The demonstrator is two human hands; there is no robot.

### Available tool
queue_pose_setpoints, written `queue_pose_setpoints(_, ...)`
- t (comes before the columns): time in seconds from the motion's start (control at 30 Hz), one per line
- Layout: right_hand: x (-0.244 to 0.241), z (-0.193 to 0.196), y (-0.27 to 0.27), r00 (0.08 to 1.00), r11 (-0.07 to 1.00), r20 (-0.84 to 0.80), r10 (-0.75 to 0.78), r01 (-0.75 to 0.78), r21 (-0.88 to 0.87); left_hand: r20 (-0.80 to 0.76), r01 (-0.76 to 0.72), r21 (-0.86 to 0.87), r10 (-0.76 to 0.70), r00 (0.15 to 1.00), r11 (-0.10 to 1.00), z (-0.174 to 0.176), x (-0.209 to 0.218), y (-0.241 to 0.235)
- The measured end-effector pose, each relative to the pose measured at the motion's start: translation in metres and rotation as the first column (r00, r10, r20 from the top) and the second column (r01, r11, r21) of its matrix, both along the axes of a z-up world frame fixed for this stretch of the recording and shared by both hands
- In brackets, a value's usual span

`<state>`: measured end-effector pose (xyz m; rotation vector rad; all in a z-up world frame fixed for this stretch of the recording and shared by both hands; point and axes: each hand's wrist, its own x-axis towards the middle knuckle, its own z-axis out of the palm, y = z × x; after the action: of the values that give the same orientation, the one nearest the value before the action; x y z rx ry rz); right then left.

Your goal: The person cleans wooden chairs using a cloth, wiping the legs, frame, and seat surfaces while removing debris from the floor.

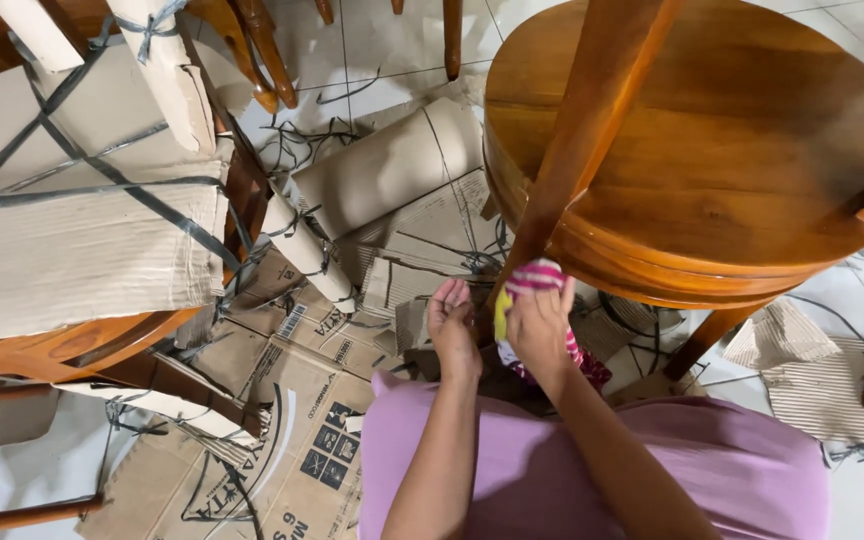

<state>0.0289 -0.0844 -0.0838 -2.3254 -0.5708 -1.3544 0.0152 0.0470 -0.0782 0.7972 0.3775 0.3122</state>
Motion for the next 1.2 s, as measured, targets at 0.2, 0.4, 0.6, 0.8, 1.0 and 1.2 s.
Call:
queue_pose_setpoints(0.2,-0.009,-0.017,0.025,0.912,0.967,-0.384,-0.145,0.048,-0.250,-0.028,-0.051,-0.009,0.051,0.998,0.999,0.012,-0.006,0.006)
queue_pose_setpoints(0.4,0.015,-0.142,-0.019,0.952,0.989,-0.305,-0.034,0.076,0.127,-0.055,-0.030,-0.016,0.029,0.998,0.999,0.002,-0.003,0.003)
queue_pose_setpoints(0.6,0.036,-0.074,0.018,0.979,0.878,-0.191,0.066,0.034,0.478,-0.030,-0.024,-0.007,0.024,0.999,1.000,0.012,0.004,0.001)
queue_pose_setpoints(0.8,0.058,-0.080,0.033,0.989,0.821,-0.143,0.031,0.056,0.568,-0.082,0.020,0.014,-0.018,0.996,1.000,0.029,-0.010,0.001)
queue_pose_setpoints(1.0,-0.010,-0.116,0.030,0.710,0.843,-0.638,0.297,0.119,0.525,-0.114,0.101,0.111,-0.088,0.990,0.989,0.007,0.002,-0.011)
queue_pose_setpoints(1.2,-0.042,-0.026,0.045,0.812,0.826,-0.576,0.091,0.262,0.500,-0.112,0.088,0.181,-0.068,0.991,0.980,0.012,-0.009,-0.001)
